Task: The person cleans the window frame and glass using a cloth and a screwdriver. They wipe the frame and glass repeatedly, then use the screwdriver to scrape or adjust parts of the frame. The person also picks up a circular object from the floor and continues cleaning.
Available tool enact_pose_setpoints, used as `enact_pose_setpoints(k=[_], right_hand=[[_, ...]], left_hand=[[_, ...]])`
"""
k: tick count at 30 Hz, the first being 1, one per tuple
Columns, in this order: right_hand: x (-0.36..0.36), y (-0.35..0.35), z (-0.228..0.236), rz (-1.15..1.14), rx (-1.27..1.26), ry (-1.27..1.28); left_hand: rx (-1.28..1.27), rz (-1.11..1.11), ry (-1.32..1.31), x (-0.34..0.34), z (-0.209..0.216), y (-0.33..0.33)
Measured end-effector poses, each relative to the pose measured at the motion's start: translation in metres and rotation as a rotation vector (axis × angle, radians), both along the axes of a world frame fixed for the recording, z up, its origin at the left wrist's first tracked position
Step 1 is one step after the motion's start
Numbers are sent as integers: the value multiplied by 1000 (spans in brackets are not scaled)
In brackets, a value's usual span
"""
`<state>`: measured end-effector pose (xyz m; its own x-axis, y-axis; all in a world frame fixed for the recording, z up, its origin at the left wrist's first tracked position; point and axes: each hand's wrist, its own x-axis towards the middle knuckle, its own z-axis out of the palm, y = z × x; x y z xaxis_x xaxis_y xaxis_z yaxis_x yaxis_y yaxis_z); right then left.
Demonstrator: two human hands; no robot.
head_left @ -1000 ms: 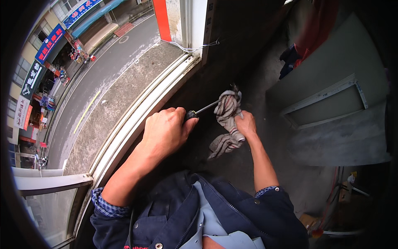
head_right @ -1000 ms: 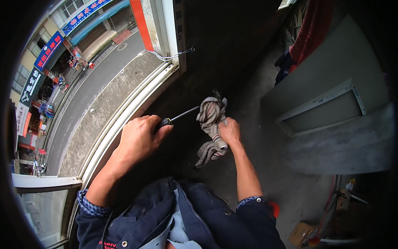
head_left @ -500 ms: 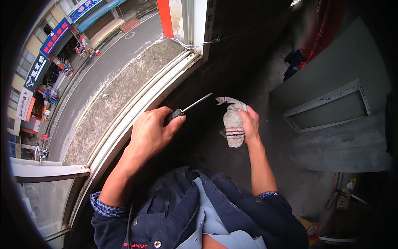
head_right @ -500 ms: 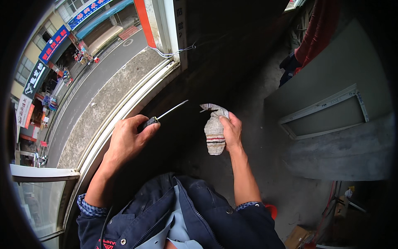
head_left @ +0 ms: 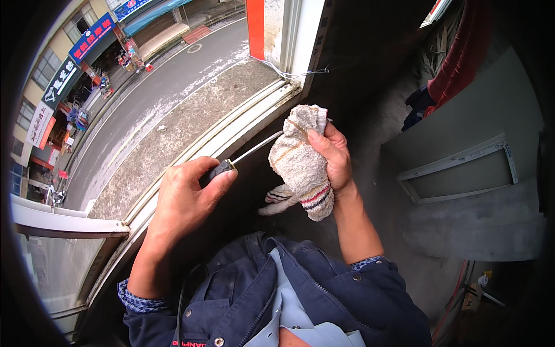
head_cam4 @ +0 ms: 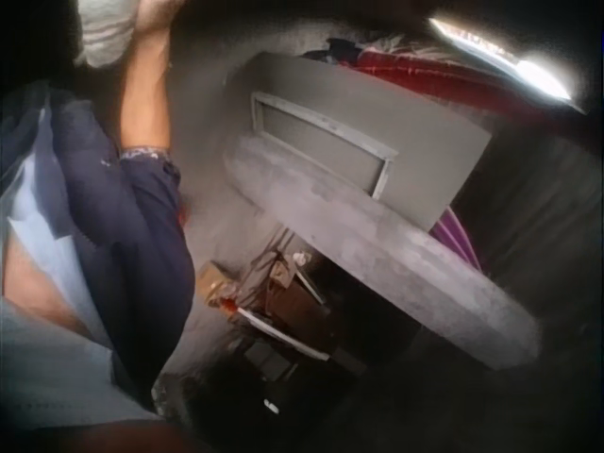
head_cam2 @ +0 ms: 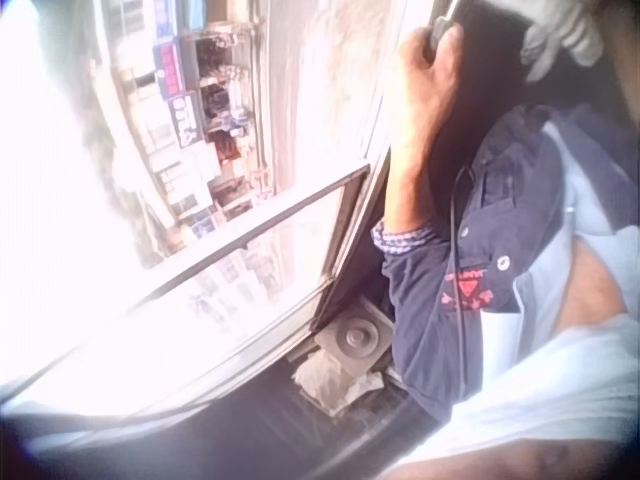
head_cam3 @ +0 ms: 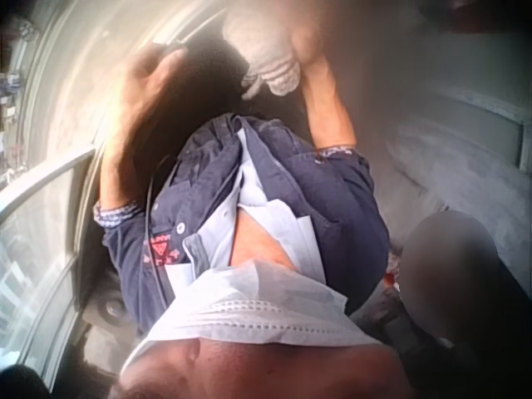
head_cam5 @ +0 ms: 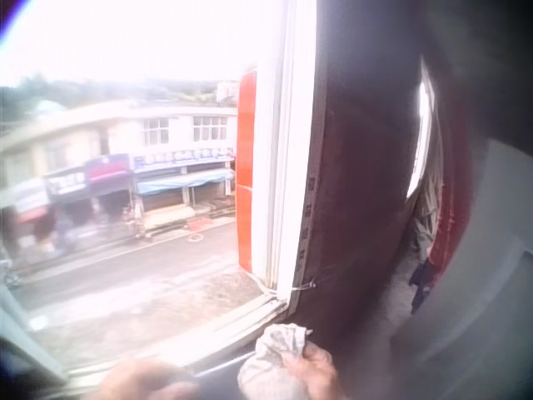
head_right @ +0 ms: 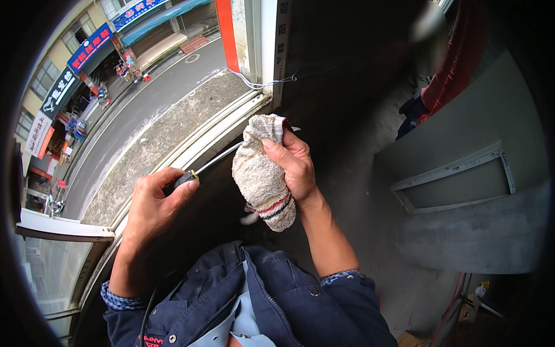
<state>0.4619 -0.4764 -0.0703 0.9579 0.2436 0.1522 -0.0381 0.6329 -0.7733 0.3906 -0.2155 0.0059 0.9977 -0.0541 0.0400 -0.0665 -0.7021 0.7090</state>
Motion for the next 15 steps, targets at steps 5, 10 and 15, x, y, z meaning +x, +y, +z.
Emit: enact_pose_setpoints(k=[5, 10, 15], right_hand=[[9, 22, 14, 98, 265, 35], [23, 53, 20, 199, 448, 67], [41, 66, -27, 126, 197, 126]], left_hand=[[11, 52, -77, -12, 8, 24], [-34, 209, -140, -17, 9, 49], [51, 220, -72, -20, 2, 59]])
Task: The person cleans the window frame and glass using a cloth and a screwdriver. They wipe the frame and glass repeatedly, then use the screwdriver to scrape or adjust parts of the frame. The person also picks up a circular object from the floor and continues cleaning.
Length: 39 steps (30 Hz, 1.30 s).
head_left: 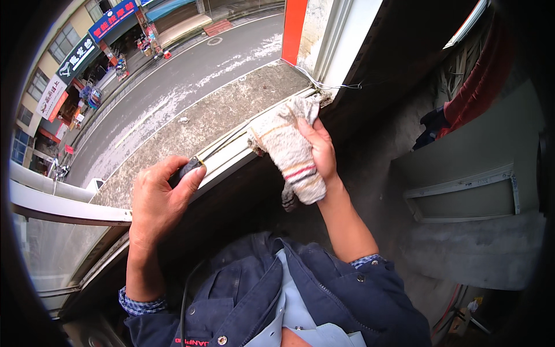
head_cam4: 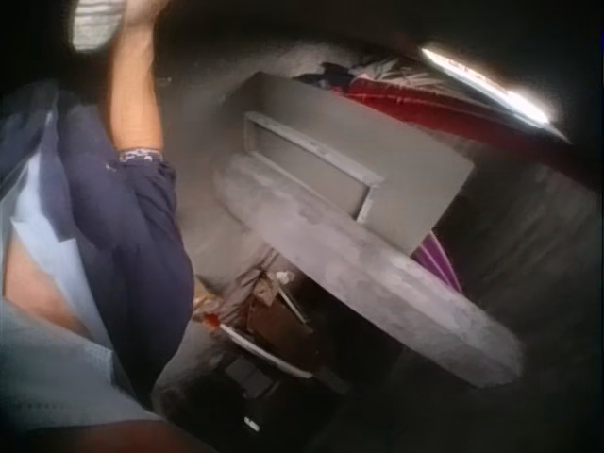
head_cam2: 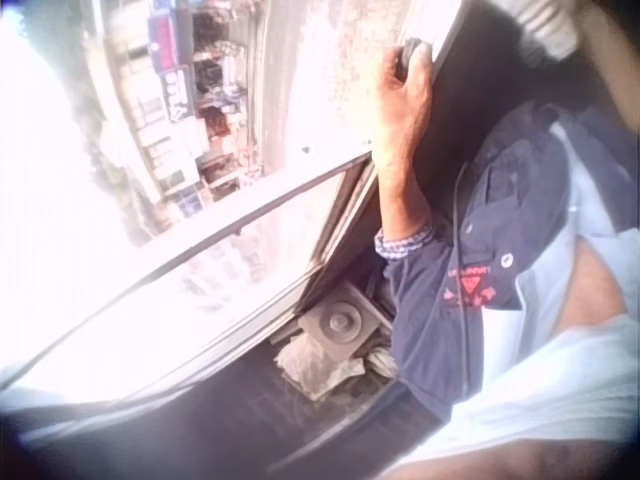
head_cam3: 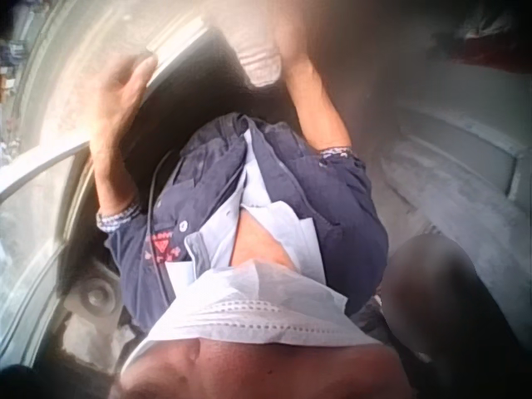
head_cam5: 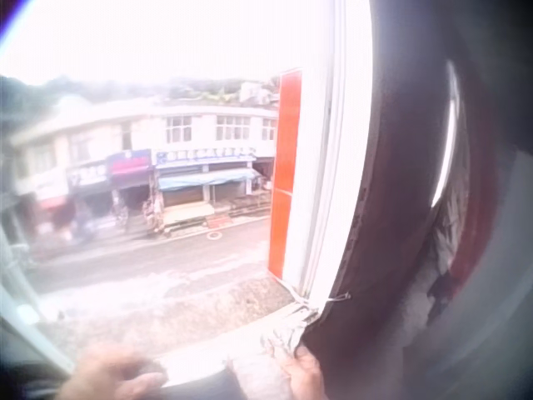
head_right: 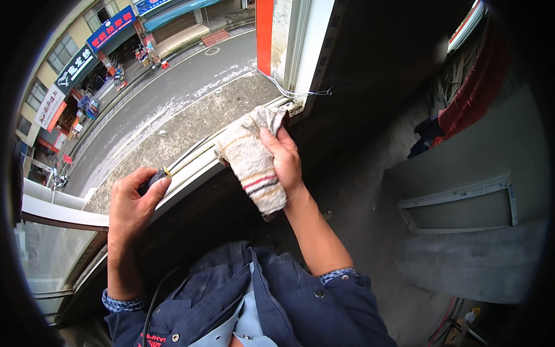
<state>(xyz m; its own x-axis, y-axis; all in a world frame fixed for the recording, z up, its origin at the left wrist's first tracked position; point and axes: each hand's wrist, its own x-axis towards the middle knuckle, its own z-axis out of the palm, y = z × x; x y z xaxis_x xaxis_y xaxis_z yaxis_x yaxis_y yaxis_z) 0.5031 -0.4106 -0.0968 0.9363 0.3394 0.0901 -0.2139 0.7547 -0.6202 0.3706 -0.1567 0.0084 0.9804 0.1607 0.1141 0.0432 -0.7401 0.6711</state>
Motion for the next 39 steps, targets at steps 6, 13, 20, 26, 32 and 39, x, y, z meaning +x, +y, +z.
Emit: enact_pose_setpoints(k=[6, 13, 20, 26, 32, 39], right_hand=[[-20, 0, -10, -189, -226, -100], [-31, 0, -21, -250, -377, -87], [-34, 5, -33, -343, -522, -148], [-29, -15, -25, -252, -519, -90], [-28, -15, -18, -272, -591, -181], [-25, -23, -16, -236, -670, -200]], left_hand=[[131, -77, -60, 11, -9, -5], [351, -135, -7, 29, -9, -12], [520, -204, -11, 59, -13, -22], [291, -117, -55, 47, 18, -15], [536, -195, 69, 61, 21, -28], [375, -106, -25, 67, 13, -24]])
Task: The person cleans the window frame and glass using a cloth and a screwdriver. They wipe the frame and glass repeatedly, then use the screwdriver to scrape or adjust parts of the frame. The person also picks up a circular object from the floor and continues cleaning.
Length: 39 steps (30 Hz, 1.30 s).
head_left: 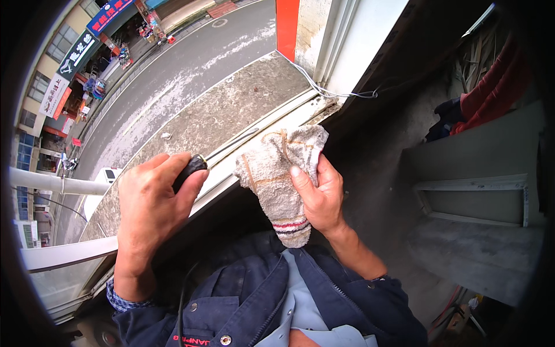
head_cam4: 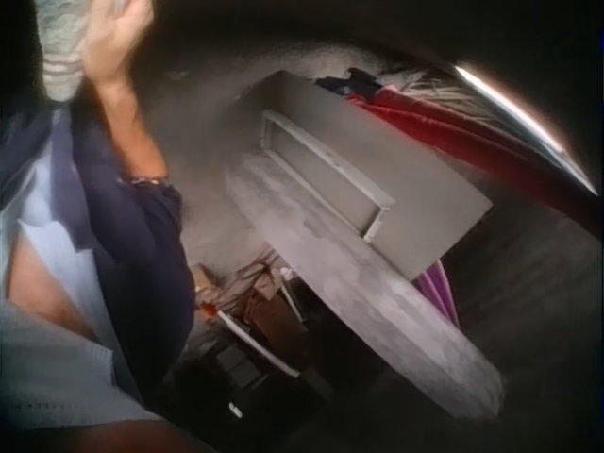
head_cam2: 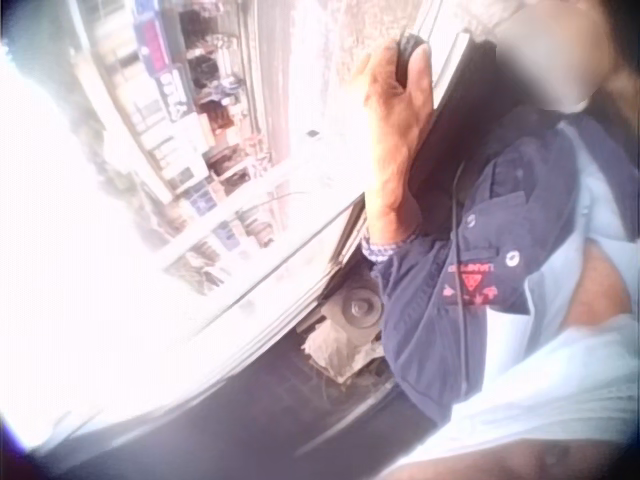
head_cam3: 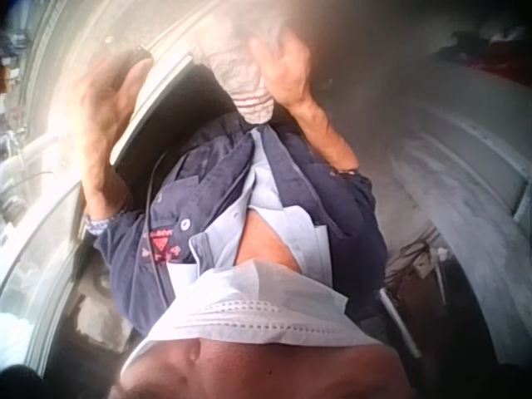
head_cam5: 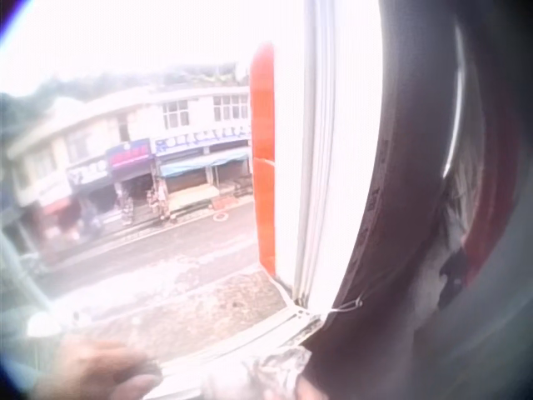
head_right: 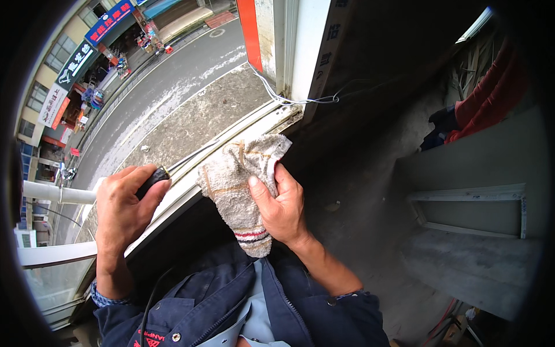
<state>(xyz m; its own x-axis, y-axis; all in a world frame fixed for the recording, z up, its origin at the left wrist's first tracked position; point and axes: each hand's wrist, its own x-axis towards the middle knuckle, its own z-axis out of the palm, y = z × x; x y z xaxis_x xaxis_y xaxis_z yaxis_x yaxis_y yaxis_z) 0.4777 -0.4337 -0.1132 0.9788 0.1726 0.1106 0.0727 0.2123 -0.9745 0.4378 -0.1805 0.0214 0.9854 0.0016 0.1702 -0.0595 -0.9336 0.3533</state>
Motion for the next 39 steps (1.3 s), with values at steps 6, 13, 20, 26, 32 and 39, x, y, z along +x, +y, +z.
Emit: enact_pose_setpoints(k=[6, 13, 20, 26, 32, 39], right_hand=[[3, 1, 3, -8, 6, 27], [7, -3, 10, 27, -29, 29], [-5, -3, 16, 63, 40, 35], [19, -16, 11, -26, 244, 195], [49, -24, 3, -138, 220, 206], [40, -13, 8, -181, 172, 186]], left_hand=[[-15, -92, 101, -3, 9, -6], [220, -97, 127, -1, 9, -26], [259, -128, 83, 2, 1, -38], [237, -204, 55, 48, -10, -78], [166, -183, 64, 86, -20, -103], [156, -182, 33, 76, -33, -99]])
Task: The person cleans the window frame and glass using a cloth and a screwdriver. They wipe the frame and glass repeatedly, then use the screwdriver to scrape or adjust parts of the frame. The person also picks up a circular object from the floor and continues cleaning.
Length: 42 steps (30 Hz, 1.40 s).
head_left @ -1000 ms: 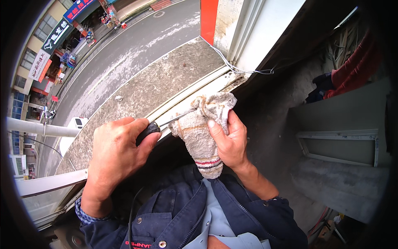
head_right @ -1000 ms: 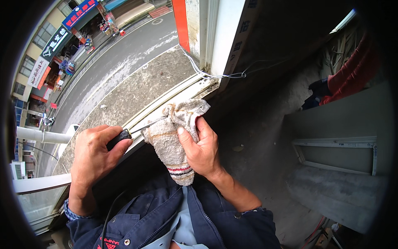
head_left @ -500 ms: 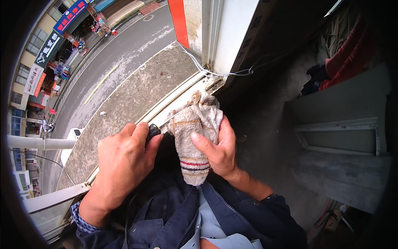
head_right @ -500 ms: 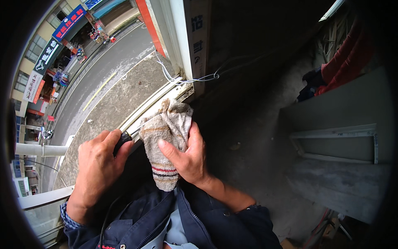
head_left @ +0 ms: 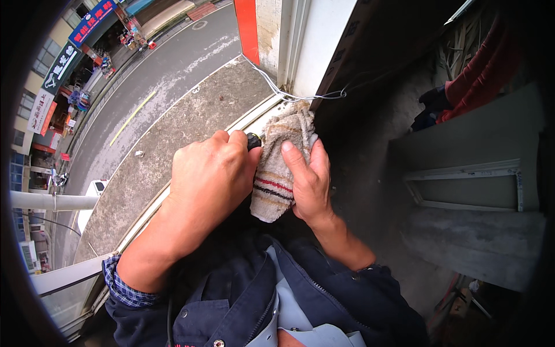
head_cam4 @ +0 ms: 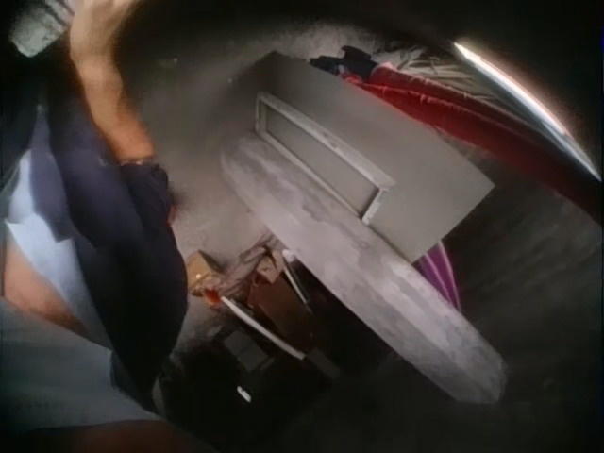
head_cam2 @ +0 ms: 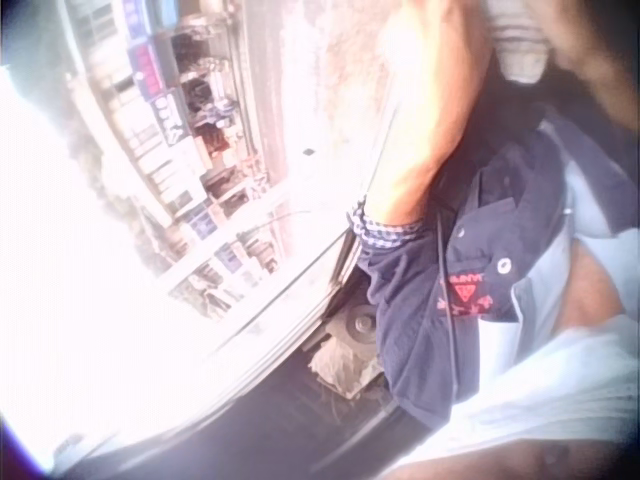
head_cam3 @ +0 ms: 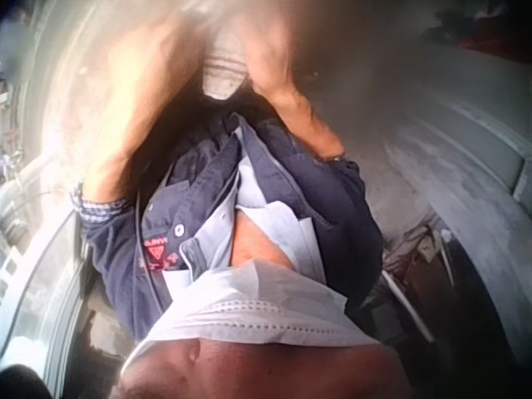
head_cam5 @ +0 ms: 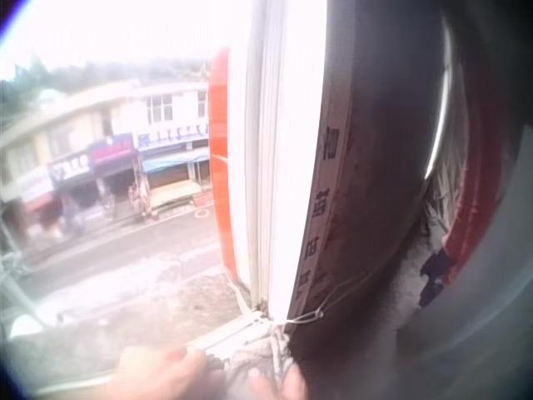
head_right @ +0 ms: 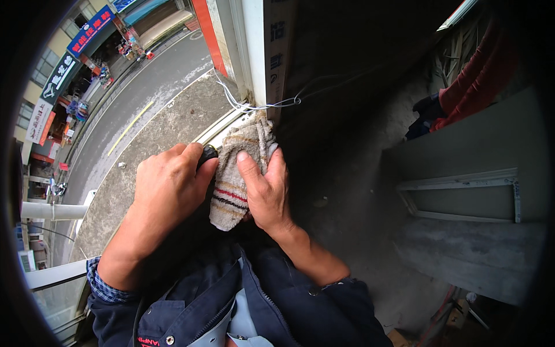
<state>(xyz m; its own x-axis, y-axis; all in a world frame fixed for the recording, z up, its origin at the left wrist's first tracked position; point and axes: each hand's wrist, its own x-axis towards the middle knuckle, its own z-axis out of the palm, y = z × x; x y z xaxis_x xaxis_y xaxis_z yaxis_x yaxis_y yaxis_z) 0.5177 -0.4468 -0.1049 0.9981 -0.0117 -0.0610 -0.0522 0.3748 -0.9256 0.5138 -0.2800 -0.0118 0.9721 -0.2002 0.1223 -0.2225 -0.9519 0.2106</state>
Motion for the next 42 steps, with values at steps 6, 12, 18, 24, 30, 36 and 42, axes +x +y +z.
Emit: enact_pose_setpoints(k=[6, 12, 18, 24, 30, 36, 42], right_hand=[[16, -8, -1, 90, -80, -64], [16, -4, 2, -10, -357, -191], [11, 0, 4, -72, -380, -346], [8, 6, 22, -71, -475, -369], [-43, 3, -2, -118, -260, -410], [-70, -34, -19, -187, 18, -326], [-69, -104, -73, -191, -171, 389]], left_hand=[[-10, 10, 24, 5, 3, -2], [-83, 39, -45, 0, -17, 1], [-165, 22, -75, -4, -18, 4], [-262, 12, -91, -14, -17, 15], [-318, -124, -113, -48, -26, 24], [-262, -185, -148, -72, -27, 31], [-255, -174, -86, -81, -25, 39]])
